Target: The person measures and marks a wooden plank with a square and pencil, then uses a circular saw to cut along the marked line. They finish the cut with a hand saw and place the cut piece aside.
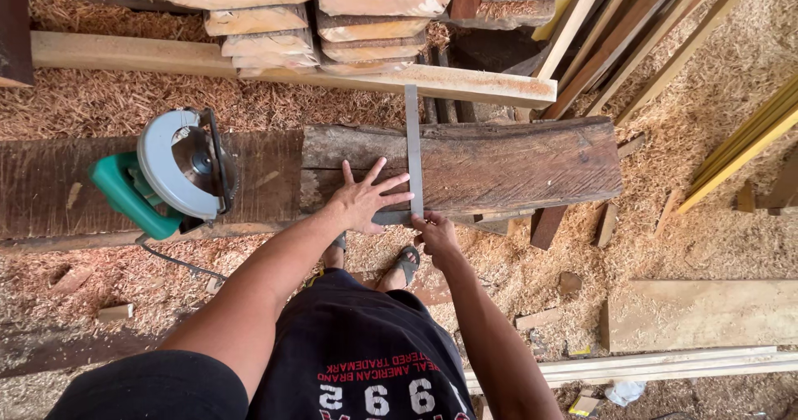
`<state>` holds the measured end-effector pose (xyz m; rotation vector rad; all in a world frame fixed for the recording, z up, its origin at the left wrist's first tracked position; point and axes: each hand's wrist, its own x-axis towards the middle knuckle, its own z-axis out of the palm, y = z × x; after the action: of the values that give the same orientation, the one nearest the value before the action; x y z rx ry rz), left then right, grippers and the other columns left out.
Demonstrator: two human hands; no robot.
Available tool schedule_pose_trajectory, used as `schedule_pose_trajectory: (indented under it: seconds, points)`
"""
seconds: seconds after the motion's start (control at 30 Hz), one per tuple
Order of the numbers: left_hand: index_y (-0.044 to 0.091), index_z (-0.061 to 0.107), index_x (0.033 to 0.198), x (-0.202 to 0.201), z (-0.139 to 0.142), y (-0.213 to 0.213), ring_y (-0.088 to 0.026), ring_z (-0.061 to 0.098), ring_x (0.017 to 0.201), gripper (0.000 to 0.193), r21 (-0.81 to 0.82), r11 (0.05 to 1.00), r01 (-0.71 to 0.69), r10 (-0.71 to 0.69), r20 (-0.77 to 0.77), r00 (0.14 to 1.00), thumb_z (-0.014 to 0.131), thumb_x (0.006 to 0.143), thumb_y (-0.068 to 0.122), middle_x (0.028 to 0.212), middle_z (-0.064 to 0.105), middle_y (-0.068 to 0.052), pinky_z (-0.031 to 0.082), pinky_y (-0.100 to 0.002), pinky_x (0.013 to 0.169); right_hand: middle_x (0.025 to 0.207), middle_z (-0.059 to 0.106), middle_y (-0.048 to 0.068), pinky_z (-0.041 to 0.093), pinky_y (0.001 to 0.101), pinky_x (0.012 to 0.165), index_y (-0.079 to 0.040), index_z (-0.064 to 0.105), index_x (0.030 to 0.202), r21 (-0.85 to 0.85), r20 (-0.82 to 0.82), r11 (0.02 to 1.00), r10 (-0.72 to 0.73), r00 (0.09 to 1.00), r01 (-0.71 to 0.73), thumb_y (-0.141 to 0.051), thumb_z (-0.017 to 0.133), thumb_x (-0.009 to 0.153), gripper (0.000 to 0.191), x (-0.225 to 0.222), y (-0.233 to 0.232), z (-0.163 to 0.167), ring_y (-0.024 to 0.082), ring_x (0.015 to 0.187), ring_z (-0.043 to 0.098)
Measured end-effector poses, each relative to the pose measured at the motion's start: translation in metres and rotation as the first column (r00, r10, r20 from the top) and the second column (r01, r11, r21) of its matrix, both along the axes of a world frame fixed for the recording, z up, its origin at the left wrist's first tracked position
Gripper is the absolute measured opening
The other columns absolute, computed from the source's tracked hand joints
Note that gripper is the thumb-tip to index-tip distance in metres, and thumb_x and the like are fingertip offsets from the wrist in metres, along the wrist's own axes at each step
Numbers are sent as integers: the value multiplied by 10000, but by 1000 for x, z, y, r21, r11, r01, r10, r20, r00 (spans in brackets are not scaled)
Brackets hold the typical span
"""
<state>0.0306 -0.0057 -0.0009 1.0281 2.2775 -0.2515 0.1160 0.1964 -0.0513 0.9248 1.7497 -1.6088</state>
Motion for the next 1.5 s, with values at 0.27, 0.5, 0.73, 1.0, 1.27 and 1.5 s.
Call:
schedule_pose_trajectory:
  seconds: [0.27, 0.5, 0.73, 1.0, 1.27, 1.5]
  points:
    - [529, 49, 1600, -3, -8, -1, -456, -164, 1541, 1112, 8, 1000, -3, 3, 17, 1000, 740, 754, 730, 1710, -155, 121, 129, -923, 1056, 862, 806, 104, 521, 197, 472, -10, 812, 1032, 255, -180, 901, -313, 933, 351, -195, 563, 1007, 311, -17, 33, -13, 47, 577, 622]
    - [520, 22, 1606, -2, -11, -2, -474, -154, 1544, 1116, -11, 999, 42, -42, -15, 999, 711, 761, 758, 1710, -187, 116, 167, -927, 1040, 856, 710, 132, 434, 302, 496, -113, 763, 1044, 550, -354, 825, 92, 931, 128, -259, 577, 1066, 238, -73, 47, 26, 105, 578, 480]
    - [518, -5, 1609, -4, -14, -1, -487, -160, 1538, 1105, -27, 998, 59, -59, -12, 998, 680, 778, 766, 1704, -214, 107, 181, -926, 1033, 934, 773, 108, 623, 259, 653, -42, 714, 978, 509, -438, 847, 106, 893, 149, -78, 704, 934, 58, -113, 24, 34, 106, 717, 717]
    - [526, 2, 1598, -3, -16, -1, -479, -159, 1543, 1100, -24, 999, 38, -37, 26, 999, 714, 785, 730, 1697, -226, 108, 175, -925, 1043, 814, 761, 89, 511, 276, 436, -118, 748, 1152, 693, -257, 701, 456, 852, -166, -177, 604, 1002, 216, -130, 11, 27, 108, 528, 618]
    - [528, 34, 1602, -3, -14, -3, -474, -150, 1542, 1116, 19, 1000, 21, -22, 34, 999, 776, 778, 655, 1699, -224, 112, 172, -918, 1051, 654, 701, 85, 320, 267, 282, -100, 771, 977, 856, -128, 401, 775, 619, -326, -184, 534, 1047, 261, -134, 20, 24, 81, 345, 434]
    - [495, 27, 1613, -5, -4, -1, -478, -165, 1540, 1116, -9, 999, 31, -31, 58, 998, 740, 782, 705, 1707, -204, 96, 173, -925, 1047, 545, 610, 37, 268, 271, 254, -106, 728, 870, 765, -201, 468, 827, 526, -443, -152, 446, 1001, 314, -39, 43, 6, 67, 306, 339]
